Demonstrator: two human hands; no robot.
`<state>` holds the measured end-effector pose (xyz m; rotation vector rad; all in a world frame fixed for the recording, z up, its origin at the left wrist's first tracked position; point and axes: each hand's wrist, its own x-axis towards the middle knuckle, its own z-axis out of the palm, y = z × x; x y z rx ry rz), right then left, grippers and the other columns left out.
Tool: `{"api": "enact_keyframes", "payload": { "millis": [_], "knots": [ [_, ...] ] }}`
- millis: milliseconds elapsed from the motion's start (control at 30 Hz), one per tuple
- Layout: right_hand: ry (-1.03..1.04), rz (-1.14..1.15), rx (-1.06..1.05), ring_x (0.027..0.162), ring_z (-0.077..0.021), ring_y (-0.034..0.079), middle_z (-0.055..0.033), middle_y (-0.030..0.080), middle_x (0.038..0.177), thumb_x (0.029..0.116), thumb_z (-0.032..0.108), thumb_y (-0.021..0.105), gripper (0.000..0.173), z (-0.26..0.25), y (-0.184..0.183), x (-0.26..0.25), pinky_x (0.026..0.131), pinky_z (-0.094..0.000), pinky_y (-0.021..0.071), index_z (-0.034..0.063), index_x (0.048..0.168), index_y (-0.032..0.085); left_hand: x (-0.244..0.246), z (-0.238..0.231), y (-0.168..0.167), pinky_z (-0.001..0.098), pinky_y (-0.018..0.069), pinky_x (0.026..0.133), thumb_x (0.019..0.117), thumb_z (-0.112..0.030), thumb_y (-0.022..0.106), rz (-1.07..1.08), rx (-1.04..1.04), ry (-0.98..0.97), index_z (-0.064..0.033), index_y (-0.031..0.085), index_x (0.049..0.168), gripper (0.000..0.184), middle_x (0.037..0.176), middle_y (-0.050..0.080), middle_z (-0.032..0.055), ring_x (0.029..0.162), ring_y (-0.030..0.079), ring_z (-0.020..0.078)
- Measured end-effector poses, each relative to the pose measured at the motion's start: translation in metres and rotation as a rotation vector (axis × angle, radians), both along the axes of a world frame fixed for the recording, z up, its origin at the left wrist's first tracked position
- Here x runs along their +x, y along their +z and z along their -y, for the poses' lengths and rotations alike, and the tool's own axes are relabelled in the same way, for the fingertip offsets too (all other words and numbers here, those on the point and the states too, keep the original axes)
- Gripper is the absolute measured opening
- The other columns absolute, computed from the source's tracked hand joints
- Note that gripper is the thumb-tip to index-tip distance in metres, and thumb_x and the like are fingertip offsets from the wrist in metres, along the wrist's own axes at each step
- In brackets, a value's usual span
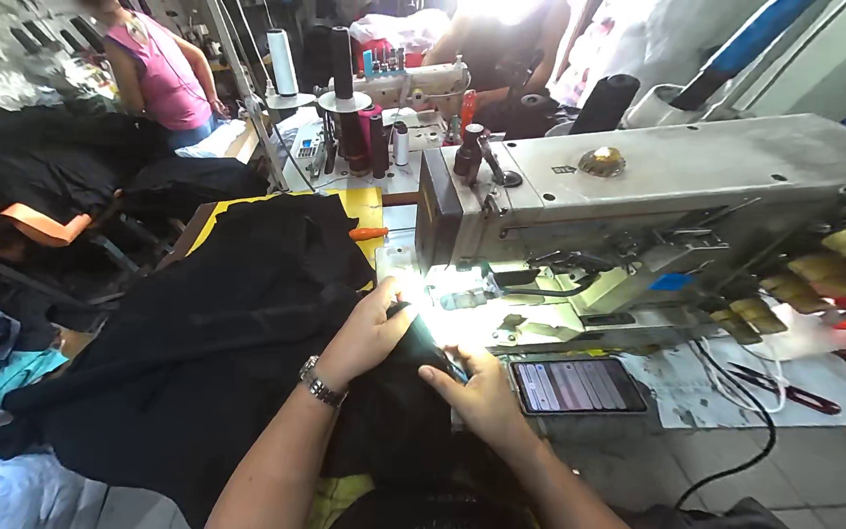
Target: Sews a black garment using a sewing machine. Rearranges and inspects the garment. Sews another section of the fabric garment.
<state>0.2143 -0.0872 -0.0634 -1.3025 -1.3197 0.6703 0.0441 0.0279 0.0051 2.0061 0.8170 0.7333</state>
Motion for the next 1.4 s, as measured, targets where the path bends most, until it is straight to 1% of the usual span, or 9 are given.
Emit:
{"api": "enact_keyframes", "payload": {
  "millis": [100, 267, 400, 500, 600, 733, 867, 1200, 1400],
  "knots": [
    [0.11, -0.113, -0.023, 0.077, -0.0036, 0.067, 0.002, 0.072, 0.087, 0.0932, 0.017, 0.072, 0.008, 0.003, -0.001, 0.008, 0.072, -0.021, 0.0581, 0.0093, 0.094, 0.073, 0.003, -0.014, -0.001, 0.027, 0.0537, 0.077, 0.0996, -0.024, 0.063, -0.071, 0.113, -0.036, -0.0078, 0.065, 0.104, 0.017, 0.087, 0.066, -0.0003, 0.082, 0.063, 0.0057],
    [0.059, -0.12, -0.177, 0.081, -0.0065, 0.069, 0.002, 0.073, 0.089, 0.0952, 0.019, 0.068, 0.01, 0.007, -0.006, 0.025, 0.076, -0.0249, 0.0584, 0.0109, 0.094, 0.074, 0.004, -0.052, -0.008, 0.035, 0.059, 0.08, 0.0901, -0.019, 0.079, -0.131, 0.395, 0.108, -0.0093, 0.068, 0.098, 0.016, 0.092, 0.07, 0.0018, 0.085, 0.068, 0.0114],
    [0.034, -0.141, -0.182, 0.085, -0.0049, 0.07, 0.001, 0.075, 0.093, 0.0946, 0.018, 0.07, 0.011, 0.005, -0.014, 0.025, 0.08, -0.0228, 0.0593, 0.0084, 0.097, 0.075, 0.014, -0.044, -0.019, 0.0529, 0.0508, 0.097, 0.0947, -0.019, 0.072, -0.286, 0.697, 0.253, -0.0081, 0.072, 0.111, 0.02, 0.121, 0.067, 0.0123, 0.114, 0.063, 0.0301],
    [0.047, -0.151, -0.177, 0.085, -0.0056, 0.07, 0.0002, 0.075, 0.093, 0.0947, 0.018, 0.07, 0.011, 0.004, -0.017, 0.027, 0.08, -0.0233, 0.0596, 0.0079, 0.098, 0.075, 0.018, -0.007, -0.017, 0.0524, 0.0517, 0.091, 0.0984, -0.013, 0.063, -0.292, 0.847, 0.364, -0.0071, 0.073, 0.111, 0.017, 0.119, 0.066, 0.0156, 0.11, 0.063, 0.0344],
    [0.055, -0.144, -0.19, 0.083, -0.0055, 0.07, 0.0009, 0.074, 0.091, 0.0947, 0.019, 0.07, 0.011, 0.003, -0.019, 0.028, 0.076, -0.023, 0.059, 0.0089, 0.097, 0.075, 0.023, 0.017, -0.023, 0.0421, 0.0571, 0.088, 0.0979, -0.019, 0.062, -0.237, 0.703, 0.318, -0.0075, 0.074, 0.099, 0.016, 0.104, 0.07, 0.0099, 0.101, 0.068, 0.0245],
    [0.075, -0.137, -0.205, 0.078, -0.0064, 0.068, 0.0011, 0.072, 0.087, 0.0946, 0.02, 0.07, 0.012, 0.004, -0.022, 0.028, 0.073, -0.0236, 0.0578, 0.0094, 0.094, 0.074, 0.032, 0.012, -0.034, 0.0373, 0.0542, 0.097, 0.0963, -0.038, 0.067, -0.273, 0.356, 0.207, -0.0092, 0.076, 0.107, 0.032, 0.11, 0.069, 0.0059, 0.107, 0.065, 0.0183],
    [0.093, -0.158, -0.226, 0.079, -0.0066, 0.068, 0.0006, 0.072, 0.088, 0.0951, 0.019, 0.069, 0.012, 0.007, -0.024, 0.029, 0.073, -0.0232, 0.0576, 0.0082, 0.096, 0.074, 0.037, 0.008, -0.038, 0.0392, 0.0555, 0.09, 0.0971, -0.03, 0.065, -0.26, 0.373, 0.196, -0.0089, 0.075, 0.097, 0.023, 0.099, 0.069, 0.0052, 0.097, 0.067, 0.0177],
    [0.099, -0.151, -0.234, 0.082, -0.0067, 0.069, 0.0, 0.074, 0.091, 0.0955, 0.019, 0.069, 0.012, 0.006, -0.026, 0.028, 0.076, -0.023, 0.0586, 0.0078, 0.098, 0.074, 0.029, 0.004, -0.038, 0.0377, 0.0575, 0.083, 0.1009, -0.016, 0.055, -0.201, 0.311, 0.202, -0.0058, 0.07, 0.104, 0.018, 0.092, 0.07, 0.0061, 0.087, 0.068, 0.0165],
    [0.098, -0.14, -0.238, 0.081, -0.0072, 0.069, 0.0, 0.073, 0.09, 0.0954, 0.018, 0.069, 0.012, 0.006, -0.026, 0.028, 0.076, -0.0231, 0.0586, 0.0082, 0.097, 0.074, 0.023, 0.008, -0.041, 0.0193, 0.0526, 0.067, 0.0955, -0.016, 0.065, 0.035, 0.269, 0.203, -0.0063, 0.065, 0.103, 0.012, 0.081, 0.065, -0.0012, 0.071, 0.061, 0.0023]
  ]
}}
